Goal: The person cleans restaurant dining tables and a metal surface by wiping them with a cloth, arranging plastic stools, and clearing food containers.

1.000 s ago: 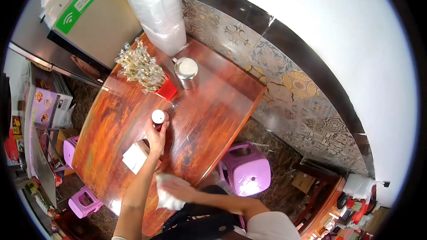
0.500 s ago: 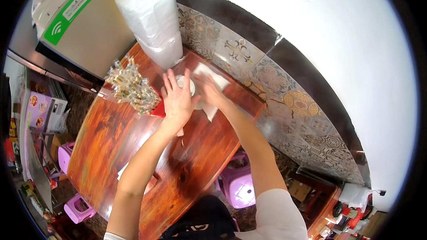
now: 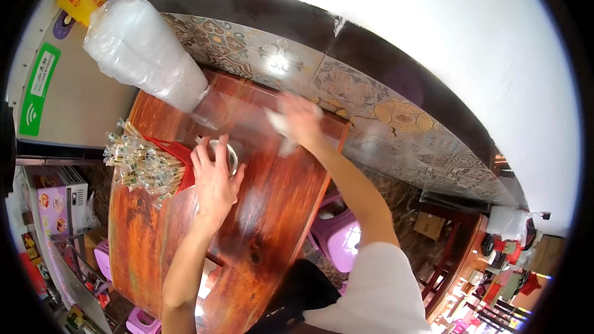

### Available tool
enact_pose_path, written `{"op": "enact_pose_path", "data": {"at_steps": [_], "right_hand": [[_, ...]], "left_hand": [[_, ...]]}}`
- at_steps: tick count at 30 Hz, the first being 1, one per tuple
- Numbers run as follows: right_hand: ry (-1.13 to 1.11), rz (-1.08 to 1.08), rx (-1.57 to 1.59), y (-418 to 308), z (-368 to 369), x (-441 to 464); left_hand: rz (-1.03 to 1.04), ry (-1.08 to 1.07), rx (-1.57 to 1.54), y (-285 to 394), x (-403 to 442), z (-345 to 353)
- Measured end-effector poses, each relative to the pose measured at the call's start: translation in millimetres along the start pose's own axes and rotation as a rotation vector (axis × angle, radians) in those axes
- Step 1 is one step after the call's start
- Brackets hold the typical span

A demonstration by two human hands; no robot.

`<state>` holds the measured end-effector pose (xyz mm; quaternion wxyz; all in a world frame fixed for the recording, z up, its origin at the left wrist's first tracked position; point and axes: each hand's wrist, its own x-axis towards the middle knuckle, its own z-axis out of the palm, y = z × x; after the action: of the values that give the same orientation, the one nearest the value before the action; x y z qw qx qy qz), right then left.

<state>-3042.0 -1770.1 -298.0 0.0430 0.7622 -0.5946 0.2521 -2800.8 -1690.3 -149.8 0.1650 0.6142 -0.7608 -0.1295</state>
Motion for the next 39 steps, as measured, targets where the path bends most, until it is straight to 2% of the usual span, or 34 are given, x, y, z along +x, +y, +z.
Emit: {"op": "enact_pose_path", "data": {"at_steps": [1, 2, 3, 4, 7, 9, 13, 16, 18, 19, 20, 22, 23, 25, 26, 27, 29, 32, 33, 34, 37, 39], "right_hand": [[0.001, 0.087, 0.011, 13.2, -27.2, -24.2], [-0.044, 0.158, -0.169, 35.3, -35.4, -57.0], [-0.003, 0.183, -0.079, 50.2, -44.8, -77.4], [-0.045, 0.314, -0.066, 52.8, -44.9, -93.6], [0.135, 0.487, -0.098, 19.7, -23.1, -112.3], [-0.072, 0.366, -0.212, -50.1, -46.2, -126.2], [-0.31, -0.043, 0.036, -151.4, -46.6, -181.2], [-0.699, 0.042, 0.452, -154.9, -14.6, -169.6], [-0.435, 0.064, 0.635, -176.7, -18.3, -109.8], [-0.255, -0.136, 0.485, -166.1, 20.3, -92.0], [-0.226, -0.055, 0.282, -165.6, 71.1, -79.7], [-0.095, -0.041, 0.418, -170.0, 97.7, -3.9], [-0.068, -0.063, 0.491, -172.1, 104.6, 29.4], [-0.073, -0.096, 0.533, -178.8, 113.6, 64.0], [-0.084, -0.124, 0.532, -179.3, 118.3, 62.2], [-0.094, -0.152, 0.531, -180.1, 122.7, 59.9], [-0.168, -0.204, 0.565, -173.8, 117.4, 53.7], [-0.379, -0.209, 0.626, -172.8, 67.4, 15.0], [-0.245, -0.245, 0.628, -168.2, 61.0, -14.0], [-0.282, -0.336, 0.577, -159.5, 28.0, -36.2], [-0.451, -0.467, 0.507, -132.3, -41.8, -83.6], [-0.51, -0.488, 0.436, -94.2, -52.1, -107.5]], "left_hand": [[0.053, 0.029, -0.009, 0.7, -6.0, -1.1], [0.065, 0.033, -0.035, 4.4, -11.3, -3.9], [0.079, 0.036, -0.06, 10.5, -14.2, -7.4], [0.087, 0.033, -0.088, 17.7, -13.9, -14.0], [0.16, 0.079, -0.17, 29.5, -1.3, -18.8], [0.175, 0.019, -0.138, 36.5, 15.5, -14.4], [0.213, -0.001, -0.104, 41.4, 40.3, 30.5], [0.251, -0.015, -0.075, 47.7, 54.7, 45.5], [0.243, 0.058, -0.132, 47.4, 57.9, 40.8], [0.243, 0.092, -0.162, 49.2, 56.7, 35.6], [0.239, 0.136, -0.191, 47.0, 48.1, 23.8], [0.151, 0.195, -0.242, 35.4, 6.2, -2.9], [0.068, 0.219, -0.358, 16.3, -22.9, 9.8], [-0.088, 0.253, -0.224, -19.2, -65.9, 20.6], [-0.276, 0.096, -0.114, -31.5, -77.1, 32.0], [-0.324, 0.03, -0.095, -42.1, -83.3, 40.4], [-0.317, 0.029, -0.168, -47.4, -85.0, 47.6], [-0.447, 0.029, -0.441, -43.8, -98.6, 56.4], [-0.681, 0.005, -0.87, -44.5, -102.0, 57.6], [-0.905, -0.016, -1.301, -49.2, -104.6, 57.8], [-0.549, -0.114, -0.842, -52.8, -131.1, 64.8], [-0.382, -0.153, -0.583, -49.4, -136.5, 38.7]]}}
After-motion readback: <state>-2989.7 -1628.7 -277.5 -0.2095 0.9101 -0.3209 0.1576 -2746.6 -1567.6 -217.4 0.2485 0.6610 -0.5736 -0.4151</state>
